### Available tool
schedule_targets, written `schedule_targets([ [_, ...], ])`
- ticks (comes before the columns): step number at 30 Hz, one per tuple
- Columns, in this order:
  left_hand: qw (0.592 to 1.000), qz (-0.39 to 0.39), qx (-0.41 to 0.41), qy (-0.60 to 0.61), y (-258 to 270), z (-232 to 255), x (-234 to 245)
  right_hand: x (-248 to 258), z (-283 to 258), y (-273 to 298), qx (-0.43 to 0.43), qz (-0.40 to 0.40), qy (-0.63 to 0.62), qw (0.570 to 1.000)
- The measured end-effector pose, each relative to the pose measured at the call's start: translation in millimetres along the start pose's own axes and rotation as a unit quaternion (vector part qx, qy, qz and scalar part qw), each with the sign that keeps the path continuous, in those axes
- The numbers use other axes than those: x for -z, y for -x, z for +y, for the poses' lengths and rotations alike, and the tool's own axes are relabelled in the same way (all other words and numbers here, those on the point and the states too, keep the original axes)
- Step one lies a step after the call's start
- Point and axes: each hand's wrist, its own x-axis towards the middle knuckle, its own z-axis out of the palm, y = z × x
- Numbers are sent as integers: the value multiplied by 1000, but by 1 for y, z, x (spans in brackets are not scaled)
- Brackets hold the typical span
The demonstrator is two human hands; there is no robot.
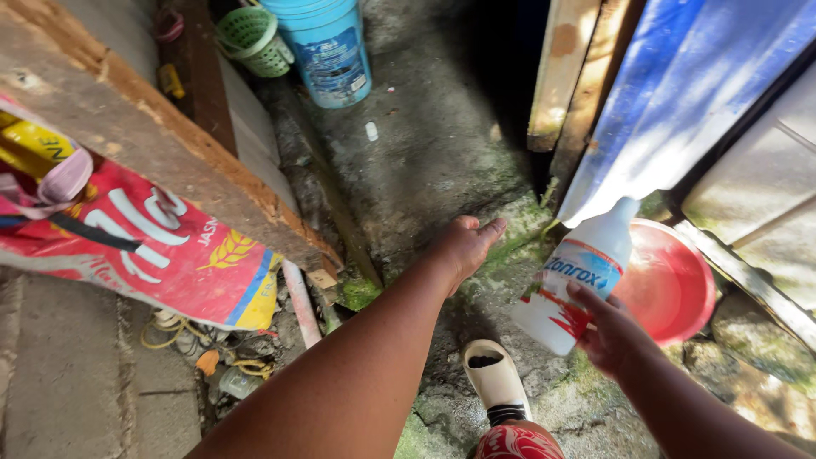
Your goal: The person pours water into a bucket, mixes in a cleaning liquid, and uses a dipper to pour the soapy water into a toilet bowl.
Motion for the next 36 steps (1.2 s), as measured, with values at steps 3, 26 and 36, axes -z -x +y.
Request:
schedule_targets([
  [3, 1000, 19, 2, 15, -2, -5, 16, -32, -19, 1, 88, -45, 37, 994],
  [26, 912, 409, -37, 16, -50, -8, 172, -438, -2, -126, 177, -540, 190, 801],
  [36, 925, 378, 32, -1, -35, -38, 185, -499, 121, -203, 122, -503, 375, 769],
])
